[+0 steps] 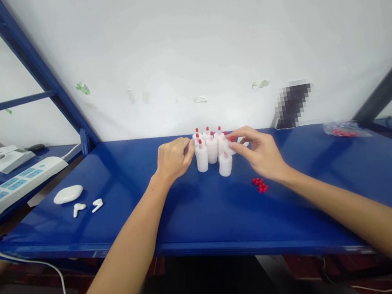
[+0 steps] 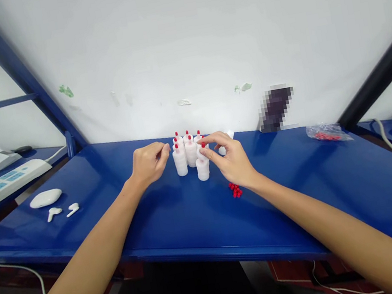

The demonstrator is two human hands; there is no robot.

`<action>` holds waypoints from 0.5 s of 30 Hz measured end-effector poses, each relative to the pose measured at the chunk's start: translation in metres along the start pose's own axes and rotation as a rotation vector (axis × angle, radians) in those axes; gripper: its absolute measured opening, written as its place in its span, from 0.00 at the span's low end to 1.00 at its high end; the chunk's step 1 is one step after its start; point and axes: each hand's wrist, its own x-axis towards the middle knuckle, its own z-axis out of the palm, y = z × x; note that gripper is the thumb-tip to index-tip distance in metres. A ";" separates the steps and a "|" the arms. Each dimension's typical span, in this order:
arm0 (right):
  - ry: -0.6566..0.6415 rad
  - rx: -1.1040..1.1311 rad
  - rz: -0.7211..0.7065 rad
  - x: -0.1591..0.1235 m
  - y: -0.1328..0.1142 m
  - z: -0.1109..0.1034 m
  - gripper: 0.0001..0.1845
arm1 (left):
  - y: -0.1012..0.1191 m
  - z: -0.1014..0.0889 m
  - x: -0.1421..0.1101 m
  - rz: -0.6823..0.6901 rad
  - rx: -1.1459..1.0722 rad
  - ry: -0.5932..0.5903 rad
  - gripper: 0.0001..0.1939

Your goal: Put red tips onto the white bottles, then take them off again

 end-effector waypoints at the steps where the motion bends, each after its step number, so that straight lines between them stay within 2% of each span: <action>1: -0.009 0.016 0.008 -0.001 0.001 0.003 0.11 | 0.002 -0.002 0.001 0.008 -0.021 0.003 0.17; 6: -0.052 0.051 0.046 -0.007 0.008 0.012 0.13 | 0.014 -0.007 0.003 0.096 -0.093 0.042 0.14; 9: -0.045 0.043 0.068 -0.008 0.008 0.011 0.12 | 0.032 -0.007 0.000 0.212 -0.096 -0.022 0.12; 11: -0.039 0.040 0.075 -0.008 0.006 0.010 0.12 | 0.050 -0.004 -0.004 0.315 -0.111 -0.173 0.13; 13: -0.036 0.043 0.077 -0.008 0.004 0.009 0.12 | 0.067 -0.001 -0.009 0.394 -0.139 -0.397 0.11; 15: -0.026 0.046 0.062 -0.008 0.004 0.010 0.11 | 0.081 0.003 -0.015 0.451 -0.151 -0.570 0.10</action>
